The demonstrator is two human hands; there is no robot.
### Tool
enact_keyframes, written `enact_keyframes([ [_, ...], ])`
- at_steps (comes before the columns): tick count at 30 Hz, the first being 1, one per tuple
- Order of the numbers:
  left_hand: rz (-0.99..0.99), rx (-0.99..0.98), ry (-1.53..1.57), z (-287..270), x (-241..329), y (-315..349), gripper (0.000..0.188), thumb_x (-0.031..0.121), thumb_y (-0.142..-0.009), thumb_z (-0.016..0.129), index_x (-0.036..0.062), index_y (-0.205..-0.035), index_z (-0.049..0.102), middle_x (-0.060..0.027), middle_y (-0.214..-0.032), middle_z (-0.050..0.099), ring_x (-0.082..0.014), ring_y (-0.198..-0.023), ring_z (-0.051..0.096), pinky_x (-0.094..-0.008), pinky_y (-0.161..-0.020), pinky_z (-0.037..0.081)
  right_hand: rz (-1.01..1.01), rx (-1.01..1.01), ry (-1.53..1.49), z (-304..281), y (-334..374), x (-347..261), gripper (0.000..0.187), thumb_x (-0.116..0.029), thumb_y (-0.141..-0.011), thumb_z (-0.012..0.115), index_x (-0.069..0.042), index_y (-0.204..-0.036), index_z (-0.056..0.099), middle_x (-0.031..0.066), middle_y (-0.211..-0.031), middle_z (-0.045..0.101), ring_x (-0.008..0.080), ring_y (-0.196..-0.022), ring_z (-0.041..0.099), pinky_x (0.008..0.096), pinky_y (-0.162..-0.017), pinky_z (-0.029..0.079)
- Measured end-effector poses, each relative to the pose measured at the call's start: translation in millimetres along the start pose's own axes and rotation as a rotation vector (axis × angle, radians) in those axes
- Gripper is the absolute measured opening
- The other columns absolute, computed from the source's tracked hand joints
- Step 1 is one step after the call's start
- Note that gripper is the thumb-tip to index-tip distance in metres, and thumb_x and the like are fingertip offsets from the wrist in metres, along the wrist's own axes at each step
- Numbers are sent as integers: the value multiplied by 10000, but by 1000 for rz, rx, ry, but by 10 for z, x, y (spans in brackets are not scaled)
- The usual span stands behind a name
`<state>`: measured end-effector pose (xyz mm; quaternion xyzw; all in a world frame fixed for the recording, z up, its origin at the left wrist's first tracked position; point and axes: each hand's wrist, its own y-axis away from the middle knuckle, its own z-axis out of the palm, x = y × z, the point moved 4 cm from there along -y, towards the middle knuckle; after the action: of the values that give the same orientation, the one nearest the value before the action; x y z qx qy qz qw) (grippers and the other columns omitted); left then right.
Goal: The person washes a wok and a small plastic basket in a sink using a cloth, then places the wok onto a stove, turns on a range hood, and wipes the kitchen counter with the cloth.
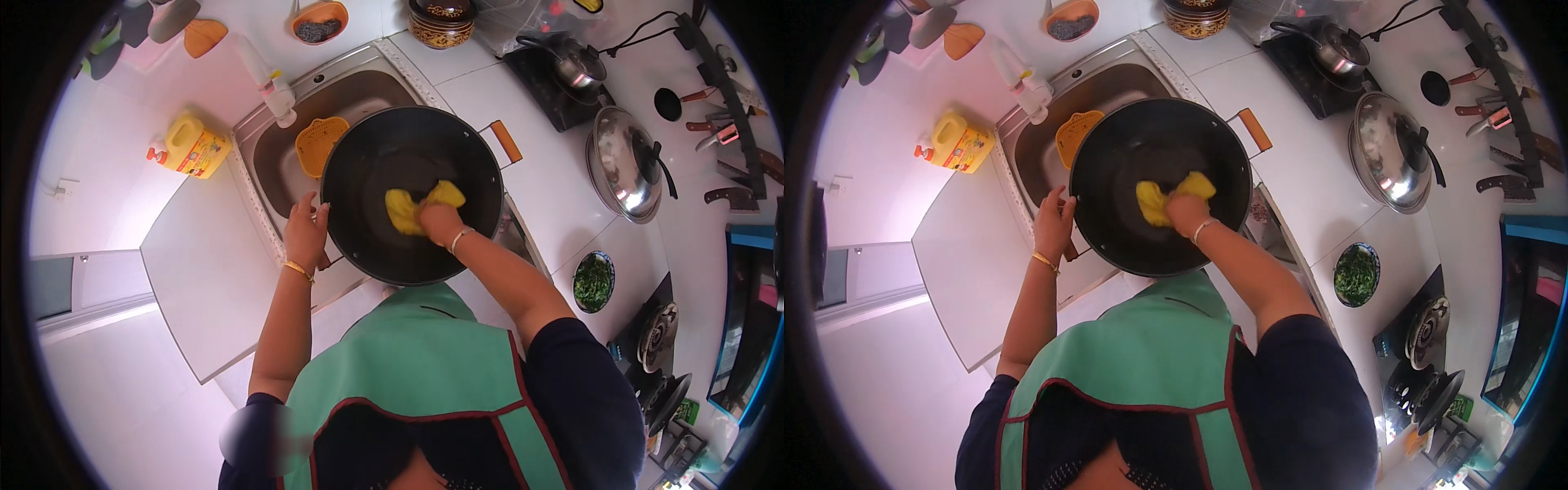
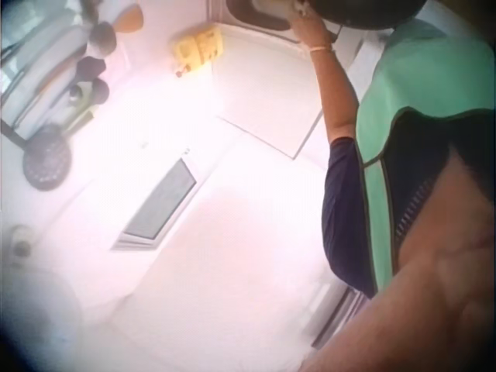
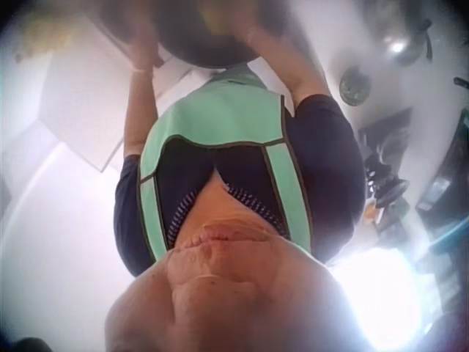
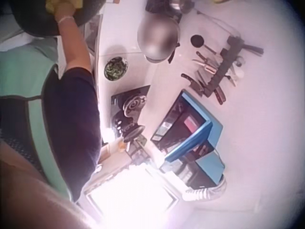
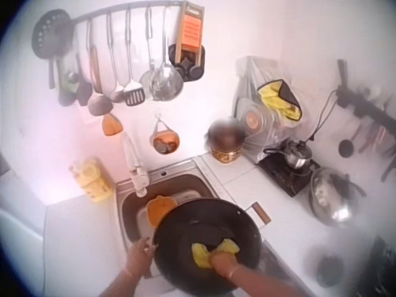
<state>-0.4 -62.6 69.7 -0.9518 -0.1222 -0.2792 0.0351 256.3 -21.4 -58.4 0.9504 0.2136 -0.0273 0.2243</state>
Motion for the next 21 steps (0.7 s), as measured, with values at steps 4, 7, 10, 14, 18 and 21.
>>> enact_keyframes([
  [4,-528,-83,450,41,-201,-17,347,283,-897,527,53,-1156,530,-146,-895,598,-277,-754,604,-387,-724,487,-491,-164,-485,77,113,-769,231,-205,-788,585,-115,-992,642,148,-1029,591,319,-962,577,419,-808,455],
  [7,-380,53,395,226,-191,-125,380,314,-918,507,37,-1178,500,-67,-743,555,-130,-452,502,-270,-402,433,-215,236,-1315,-158,-578,-971,144,-101,-791,636,-32,-918,626,80,-780,620,157,-749,606,288,-684,480],
  [10,-270,88,204,256,-224,-134,460,322,-891,544,30,-1231,444,-93,-768,576,-183,-583,584,-271,-446,455,175,609,-1943,-609,-1134,-607,104,-63,-786,626,-9,-875,614,17,-761,614,96,-655,548,254,-604,455],
  [14,-447,273,472,3,-288,229,416,300,-872,588,20,-1157,473,-74,-718,550,-172,-498,549,-270,-424,434,163,1177,-2128,-775,-884,0,172,-12,-795,627,0,-964,603,27,-847,602,120,-769,572,259,-721,483],
  [18,-656,-106,832,269,-270,420,227,274,-881,578,61,-895,501,-28,-586,476,-124,-415,478,-255,-363,384,373,1399,-1579,-614,-956,238,198,-74,-750,672,-18,-925,598,87,-936,579,211,-855,568,324,-789,470],
  [21,-696,-148,841,182,-174,403,250,247,-882,575,82,-753,438,-11,-547,443,-109,-401,448,-246,-349,357,26,1122,-1179,-1044,-965,-494,239,-99,-657,684,-50,-873,596,144,-905,559,322,-900,522,395,-813,433],
])
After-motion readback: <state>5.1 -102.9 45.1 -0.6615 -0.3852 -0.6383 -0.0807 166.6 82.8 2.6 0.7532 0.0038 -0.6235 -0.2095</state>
